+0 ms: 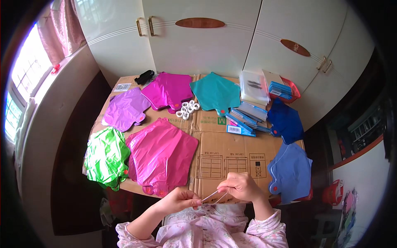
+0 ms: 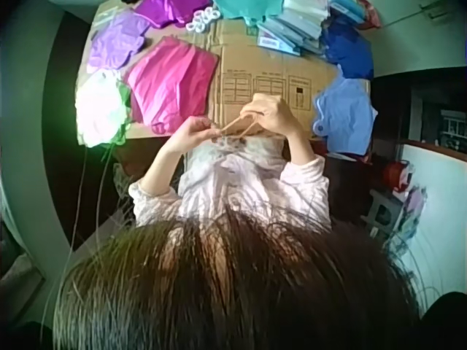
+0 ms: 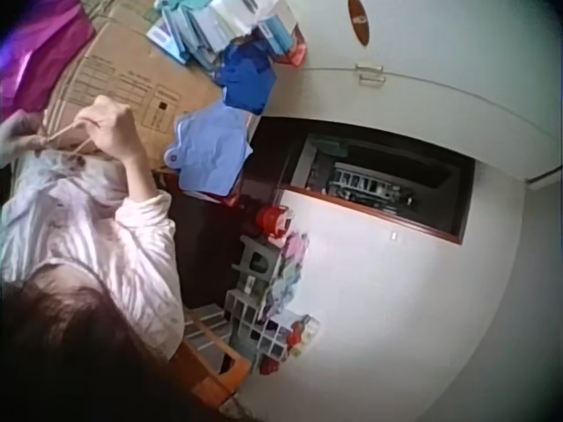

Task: The person is threading small white plastic rings onto a white cord at a workbench.

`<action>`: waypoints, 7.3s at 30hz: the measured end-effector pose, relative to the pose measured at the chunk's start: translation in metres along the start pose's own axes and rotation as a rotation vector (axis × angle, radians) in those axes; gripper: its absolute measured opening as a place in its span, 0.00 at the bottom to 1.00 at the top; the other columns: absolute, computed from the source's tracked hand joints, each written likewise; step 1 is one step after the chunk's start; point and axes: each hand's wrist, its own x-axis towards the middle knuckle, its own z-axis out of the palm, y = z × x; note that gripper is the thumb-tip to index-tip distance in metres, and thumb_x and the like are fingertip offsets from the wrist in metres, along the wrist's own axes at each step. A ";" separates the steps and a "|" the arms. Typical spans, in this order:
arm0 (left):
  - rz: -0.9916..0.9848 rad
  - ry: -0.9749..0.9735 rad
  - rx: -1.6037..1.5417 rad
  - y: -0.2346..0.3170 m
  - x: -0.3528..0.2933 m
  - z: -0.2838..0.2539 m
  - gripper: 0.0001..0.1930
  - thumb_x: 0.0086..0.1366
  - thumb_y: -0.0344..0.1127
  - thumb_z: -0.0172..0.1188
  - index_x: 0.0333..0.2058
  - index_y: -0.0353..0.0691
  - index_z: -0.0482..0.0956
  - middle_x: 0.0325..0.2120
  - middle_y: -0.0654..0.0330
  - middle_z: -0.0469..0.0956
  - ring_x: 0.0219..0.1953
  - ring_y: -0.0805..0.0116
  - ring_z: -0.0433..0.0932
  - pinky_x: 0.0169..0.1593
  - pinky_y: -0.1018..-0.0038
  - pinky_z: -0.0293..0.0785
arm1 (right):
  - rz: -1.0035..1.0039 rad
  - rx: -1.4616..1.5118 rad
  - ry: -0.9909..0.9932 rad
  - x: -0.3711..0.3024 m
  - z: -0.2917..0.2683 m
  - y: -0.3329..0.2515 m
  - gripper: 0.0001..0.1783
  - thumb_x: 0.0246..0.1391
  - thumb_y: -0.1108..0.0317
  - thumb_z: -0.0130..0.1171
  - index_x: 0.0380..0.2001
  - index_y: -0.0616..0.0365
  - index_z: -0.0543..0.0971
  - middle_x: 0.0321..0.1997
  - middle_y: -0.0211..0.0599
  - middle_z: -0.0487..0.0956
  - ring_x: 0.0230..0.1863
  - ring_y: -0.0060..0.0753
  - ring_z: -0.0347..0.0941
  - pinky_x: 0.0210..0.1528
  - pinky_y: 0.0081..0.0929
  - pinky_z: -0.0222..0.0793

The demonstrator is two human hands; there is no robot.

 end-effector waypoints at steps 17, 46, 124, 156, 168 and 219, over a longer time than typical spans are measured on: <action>0.330 0.226 0.300 -0.004 0.003 0.022 0.07 0.59 0.25 0.54 0.35 0.31 0.78 0.26 0.61 0.77 0.29 0.74 0.71 0.35 0.77 0.68 | 0.045 -0.166 0.267 -0.024 0.046 -0.031 0.02 0.44 0.71 0.60 0.26 0.53 0.78 0.17 0.31 0.70 0.17 0.30 0.69 0.19 0.28 0.64; 0.511 0.215 -0.274 0.001 -0.006 0.025 0.04 0.54 0.25 0.56 0.29 0.34 0.78 0.21 0.57 0.76 0.26 0.66 0.69 0.31 0.74 0.67 | 0.026 0.020 0.158 -0.014 0.063 -0.036 0.02 0.45 0.73 0.59 0.25 0.57 0.77 0.18 0.33 0.71 0.18 0.34 0.70 0.20 0.28 0.64; 0.231 0.172 -0.298 -0.020 0.012 0.021 0.09 0.56 0.22 0.58 0.35 0.33 0.68 0.29 0.62 0.75 0.34 0.78 0.74 0.37 0.81 0.72 | 0.374 0.731 -0.148 -0.001 0.041 0.003 0.08 0.47 0.79 0.60 0.33 0.66 0.76 0.30 0.33 0.78 0.33 0.20 0.75 0.37 0.17 0.72; 0.605 0.755 -0.169 -0.020 -0.001 -0.001 0.06 0.56 0.17 0.53 0.30 0.33 0.69 0.34 0.57 0.75 0.31 0.82 0.70 0.32 0.87 0.66 | 0.163 -0.126 0.423 0.140 0.036 0.118 0.04 0.45 0.70 0.60 0.26 0.57 0.78 0.26 0.35 0.76 0.28 0.36 0.73 0.30 0.28 0.68; 0.610 0.776 -0.093 -0.030 -0.017 -0.009 0.06 0.54 0.16 0.54 0.30 0.33 0.69 0.30 0.57 0.75 0.35 0.75 0.74 0.38 0.81 0.70 | -0.060 -0.586 0.149 0.185 0.065 0.163 0.08 0.48 0.71 0.48 0.30 0.53 0.77 0.34 0.31 0.76 0.41 0.34 0.72 0.41 0.31 0.70; 0.379 0.094 0.610 -0.001 -0.023 0.046 0.18 0.52 0.33 0.63 0.42 0.36 0.73 0.34 0.54 0.75 0.33 0.57 0.73 0.41 0.68 0.67 | 0.239 0.434 -0.125 -0.039 0.029 -0.055 0.06 0.51 0.72 0.55 0.31 0.59 0.70 0.23 0.35 0.73 0.19 0.26 0.69 0.22 0.23 0.63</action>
